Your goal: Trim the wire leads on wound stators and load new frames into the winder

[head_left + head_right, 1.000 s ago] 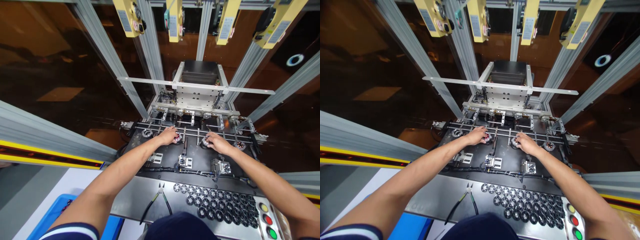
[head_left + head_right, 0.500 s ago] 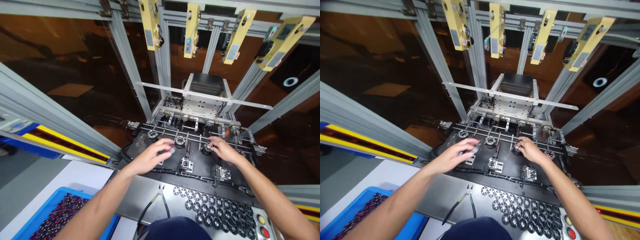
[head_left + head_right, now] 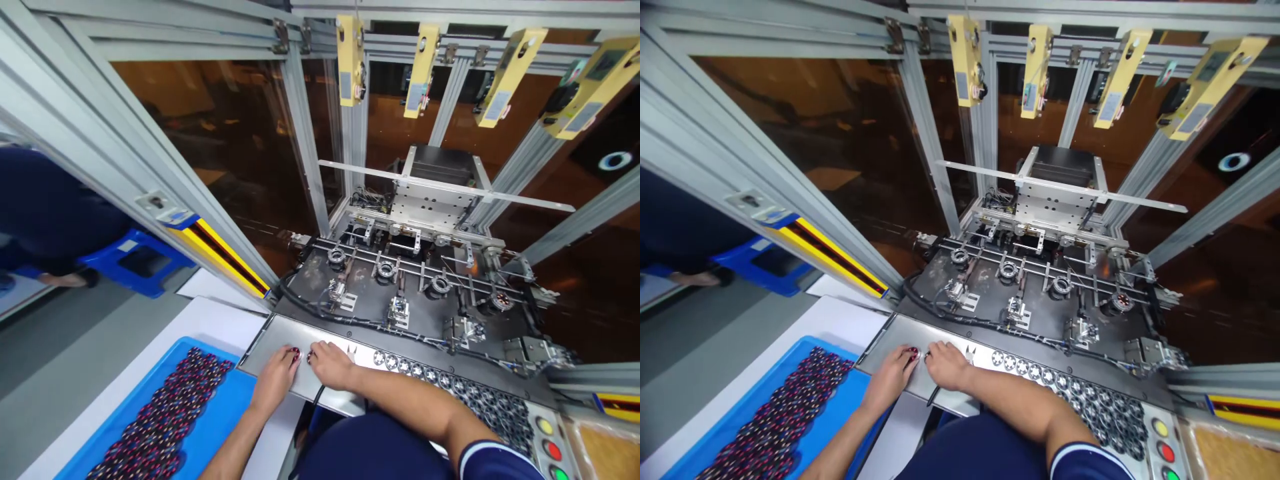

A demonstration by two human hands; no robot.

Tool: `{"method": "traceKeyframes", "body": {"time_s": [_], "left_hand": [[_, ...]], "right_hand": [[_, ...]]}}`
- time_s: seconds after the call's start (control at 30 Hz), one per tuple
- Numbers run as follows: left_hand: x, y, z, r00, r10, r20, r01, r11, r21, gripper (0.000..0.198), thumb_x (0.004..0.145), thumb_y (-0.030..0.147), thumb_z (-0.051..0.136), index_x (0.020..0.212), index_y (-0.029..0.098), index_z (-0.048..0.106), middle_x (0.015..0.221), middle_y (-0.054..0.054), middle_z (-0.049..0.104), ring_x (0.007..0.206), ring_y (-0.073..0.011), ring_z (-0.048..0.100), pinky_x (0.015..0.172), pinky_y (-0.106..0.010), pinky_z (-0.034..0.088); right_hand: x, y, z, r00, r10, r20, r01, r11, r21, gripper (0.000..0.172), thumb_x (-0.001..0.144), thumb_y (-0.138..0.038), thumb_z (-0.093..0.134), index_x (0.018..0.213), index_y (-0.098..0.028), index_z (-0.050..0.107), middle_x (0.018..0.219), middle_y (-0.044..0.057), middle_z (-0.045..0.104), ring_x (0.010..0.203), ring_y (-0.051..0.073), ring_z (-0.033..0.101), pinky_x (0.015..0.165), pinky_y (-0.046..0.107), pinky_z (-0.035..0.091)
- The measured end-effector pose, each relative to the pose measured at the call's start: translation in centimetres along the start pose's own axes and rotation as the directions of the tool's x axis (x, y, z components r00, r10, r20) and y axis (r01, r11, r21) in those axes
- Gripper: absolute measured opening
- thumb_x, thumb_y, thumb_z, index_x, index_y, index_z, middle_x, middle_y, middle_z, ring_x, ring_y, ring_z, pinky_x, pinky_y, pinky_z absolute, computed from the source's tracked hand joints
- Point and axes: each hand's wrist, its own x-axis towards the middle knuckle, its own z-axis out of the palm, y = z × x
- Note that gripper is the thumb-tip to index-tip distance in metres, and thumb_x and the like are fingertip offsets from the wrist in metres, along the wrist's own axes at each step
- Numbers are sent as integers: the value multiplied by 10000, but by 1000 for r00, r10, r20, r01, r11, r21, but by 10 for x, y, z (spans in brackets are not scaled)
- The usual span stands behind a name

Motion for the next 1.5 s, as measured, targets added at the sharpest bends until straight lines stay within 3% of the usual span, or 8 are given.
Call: {"method": "traceKeyframes", "body": {"time_s": [0.1,0.2,0.33,0.4,0.47,0.7,1.1,1.5], "left_hand": [[2,-1,8,999,-3,-46,1,999,-42,293,908,388,431,980,169,612,1094,-173,687,1058,-313,651,987,-477,497],[-2,-5,14,995,-82,-62,74,990,-119,382,852,470,491,1067,159,545,1045,-170,701,955,-324,693,869,-478,557],[-13,-5,19,965,-255,-63,232,940,-250,797,717,623,583,1318,121,437,1204,-212,653,988,-354,695,856,-473,571],[-17,0,19,954,-291,-69,264,928,-263,937,698,661,567,1416,95,358,1270,-235,617,994,-370,689,867,-493,565],[-17,6,18,948,-310,-74,282,923,-262,977,710,666,536,1465,92,302,1312,-240,593,978,-371,692,868,-506,563],[-16,9,12,946,-322,-23,307,919,-249,1021,707,693,527,1491,94,267,1340,-244,579,987,-375,699,885,-515,563],[-28,10,7,938,-346,-16,334,916,-223,1009,698,701,508,1467,75,319,1319,-244,593,984,-376,704,880,-502,566],[-29,-6,12,951,-307,-16,294,924,-245,900,727,681,531,1420,126,380,1275,-213,631,964,-351,715,887,-499,573]], "right_hand": [[-37,16,-35,998,40,-58,-42,999,-32,283,939,-211,421,1129,-168,627,1178,96,660,1046,193,599,898,339,530],[-125,77,-100,962,228,-152,-240,968,-70,305,932,-252,453,1186,-244,623,1262,43,647,1173,166,561,1056,331,458],[-280,189,-176,690,649,-319,-706,701,-99,355,893,-144,423,1179,-110,631,1193,186,640,1171,257,574,1069,474,443],[-338,231,-187,607,737,-297,-788,607,-104,362,803,-81,514,1131,-111,664,1181,183,641,1159,264,588,1050,445,468],[-369,257,-179,569,777,-267,-819,563,-107,447,725,-43,579,1154,-133,668,1286,175,591,1214,270,564,1078,433,455],[-375,292,-140,577,791,-204,-815,573,-88,403,722,-118,671,1119,-175,705,1410,154,502,1330,301,473,1121,470,415],[-380,324,-143,686,716,-131,-727,682,-80,284,703,-185,747,983,-138,754,1286,153,628,1268,281,526,1108,444,408],[-379,335,-151,713,693,-107,-699,714,-37,218,666,-200,779,881,-161,779,1167,125,715,1189,276,598,1054,431,451]]}}
